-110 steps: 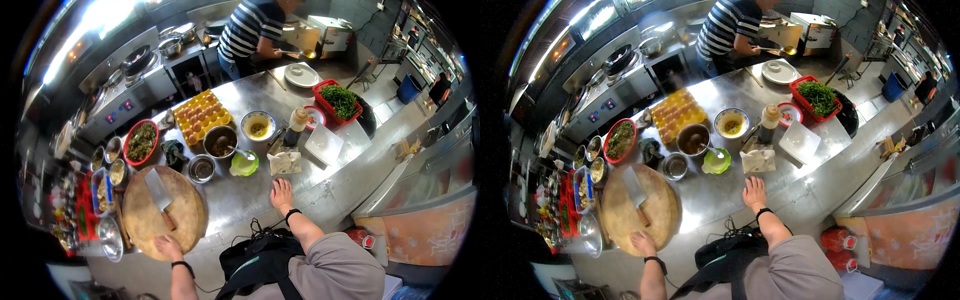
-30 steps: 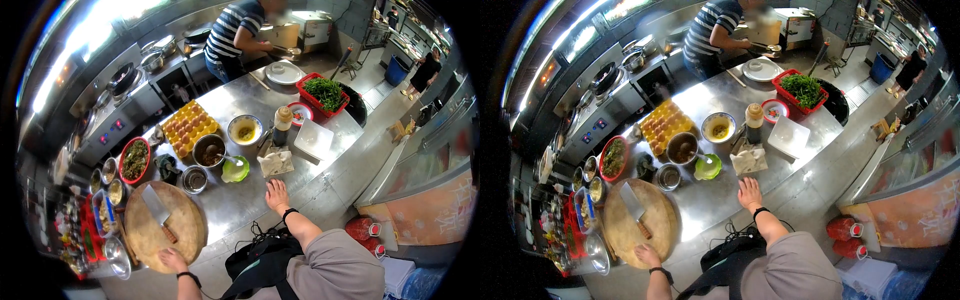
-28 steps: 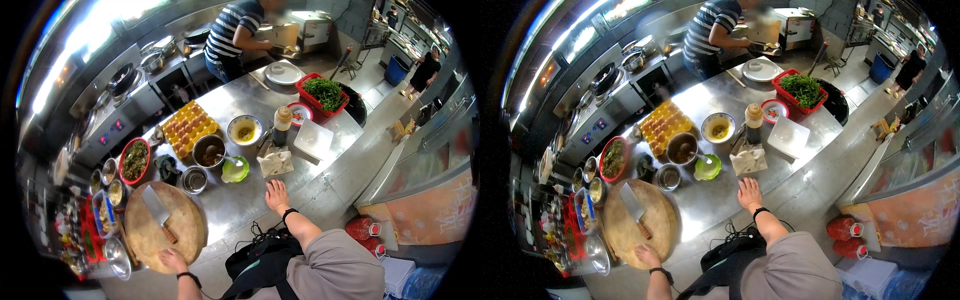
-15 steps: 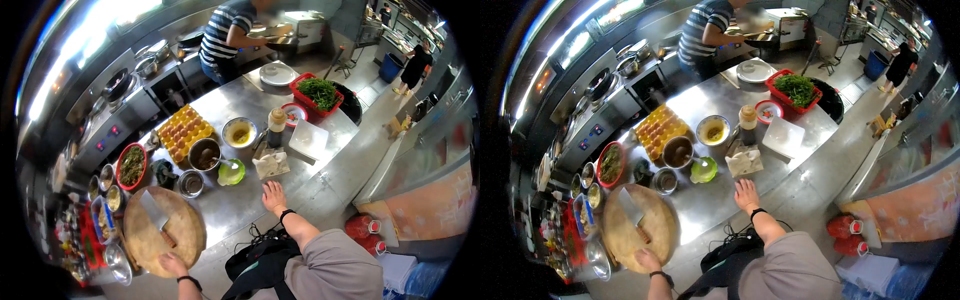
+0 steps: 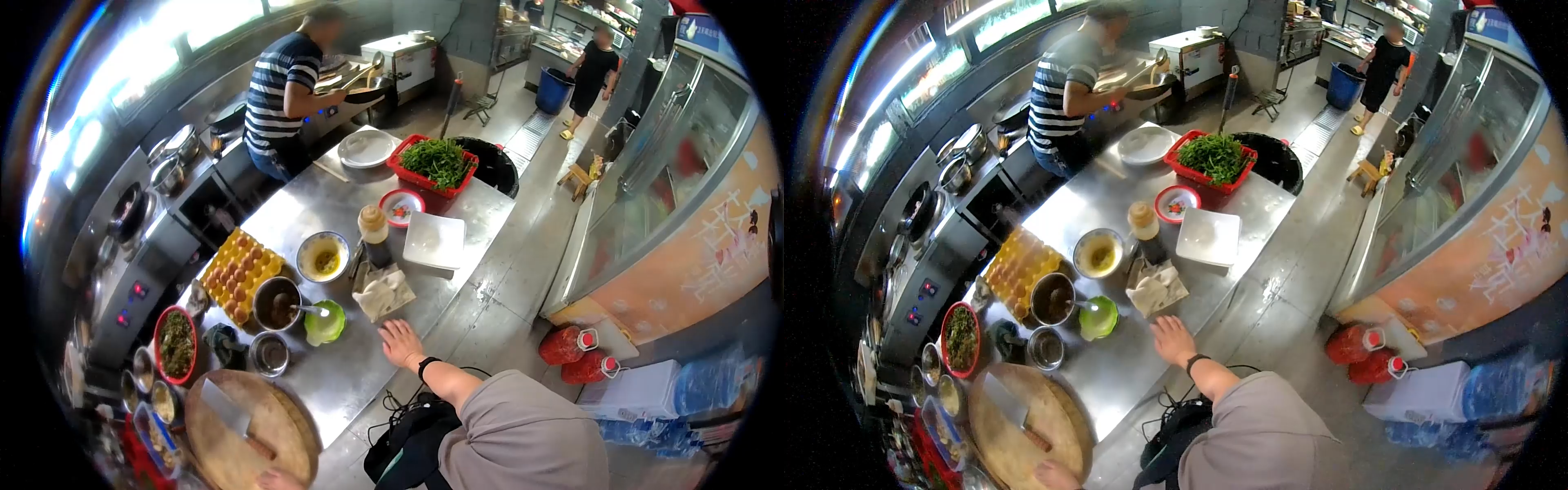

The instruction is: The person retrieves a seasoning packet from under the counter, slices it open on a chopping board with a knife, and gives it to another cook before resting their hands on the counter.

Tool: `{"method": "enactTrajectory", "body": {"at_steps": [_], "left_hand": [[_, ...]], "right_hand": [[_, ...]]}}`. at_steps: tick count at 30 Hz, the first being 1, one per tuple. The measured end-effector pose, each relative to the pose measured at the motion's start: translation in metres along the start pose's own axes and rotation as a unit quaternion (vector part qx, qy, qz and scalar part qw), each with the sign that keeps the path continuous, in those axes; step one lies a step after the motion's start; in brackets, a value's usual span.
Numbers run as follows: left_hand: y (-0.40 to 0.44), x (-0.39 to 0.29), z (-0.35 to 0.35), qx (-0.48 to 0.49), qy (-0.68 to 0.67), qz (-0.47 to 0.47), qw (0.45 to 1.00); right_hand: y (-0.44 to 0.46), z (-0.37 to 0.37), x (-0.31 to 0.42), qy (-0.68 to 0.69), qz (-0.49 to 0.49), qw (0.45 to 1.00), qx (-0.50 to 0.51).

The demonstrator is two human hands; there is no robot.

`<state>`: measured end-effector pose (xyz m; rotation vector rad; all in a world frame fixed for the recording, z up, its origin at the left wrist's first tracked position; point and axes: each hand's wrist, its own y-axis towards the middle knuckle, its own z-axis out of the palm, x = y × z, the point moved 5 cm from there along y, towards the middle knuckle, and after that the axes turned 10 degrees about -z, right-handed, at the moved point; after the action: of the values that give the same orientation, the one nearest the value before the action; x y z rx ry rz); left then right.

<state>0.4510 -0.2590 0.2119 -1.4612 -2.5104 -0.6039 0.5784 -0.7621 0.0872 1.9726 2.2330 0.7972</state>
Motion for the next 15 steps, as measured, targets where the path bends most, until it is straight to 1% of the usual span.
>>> {"method": "enactTrajectory", "body": {"at_steps": [2, 3, 5, 6, 8, 9, 11, 12, 13, 14, 15], "left_hand": [[-0.005, 0.004, 0.004, -0.112, 0.01, -0.015, 0.994], [-0.006, 0.005, 0.011, -0.113, 0.01, -0.015, 0.993], [-0.012, 0.005, 0.013, -0.236, 0.054, -0.005, 0.97], [-0.012, 0.006, 0.02, -0.236, 0.054, -0.005, 0.97], [-0.012, 0.009, 0.034, -0.244, 0.104, -0.027, 0.964], [-0.012, 0.008, 0.03, -0.244, 0.105, -0.027, 0.964], [-0.008, 0.009, 0.03, -0.14, 0.084, -0.018, 0.986], [-0.004, 0.012, 0.031, -0.137, 0.088, -0.025, 0.986], [0.007, 0.022, 0.047, -0.006, -0.018, -0.077, 0.997], [0.01, 0.03, 0.067, 0.121, -0.125, -0.128, 0.976], [0.009, 0.031, 0.075, 0.122, -0.122, -0.135, 0.976]], "right_hand": [[0.0, 0.0, 0.001, 0.003, 0.001, 1.0, 0.002], [0.0, -0.001, 0.001, 0.003, 0.0, 1.0, 0.004], [0.0, -0.001, 0.001, 0.003, 0.0, 1.0, 0.006], [0.0, -0.001, 0.001, 0.002, -0.001, 1.0, 0.006], [0.0, 0.0, 0.001, 0.001, -0.001, 1.0, 0.006], [0.0, -0.001, 0.001, 0.002, -0.001, 1.0, 0.007], [0.001, -0.001, 0.002, 0.008, -0.006, 1.0, 0.011], [0.001, -0.002, 0.001, 0.009, 0.005, 1.0, 0.027], [0.001, 0.0, 0.0, 0.012, 0.015, 0.999, 0.045], [0.001, 0.001, 0.002, 0.017, 0.006, 0.999, 0.048], [0.001, 0.001, 0.002, 0.018, 0.009, 0.999, 0.043]]}}
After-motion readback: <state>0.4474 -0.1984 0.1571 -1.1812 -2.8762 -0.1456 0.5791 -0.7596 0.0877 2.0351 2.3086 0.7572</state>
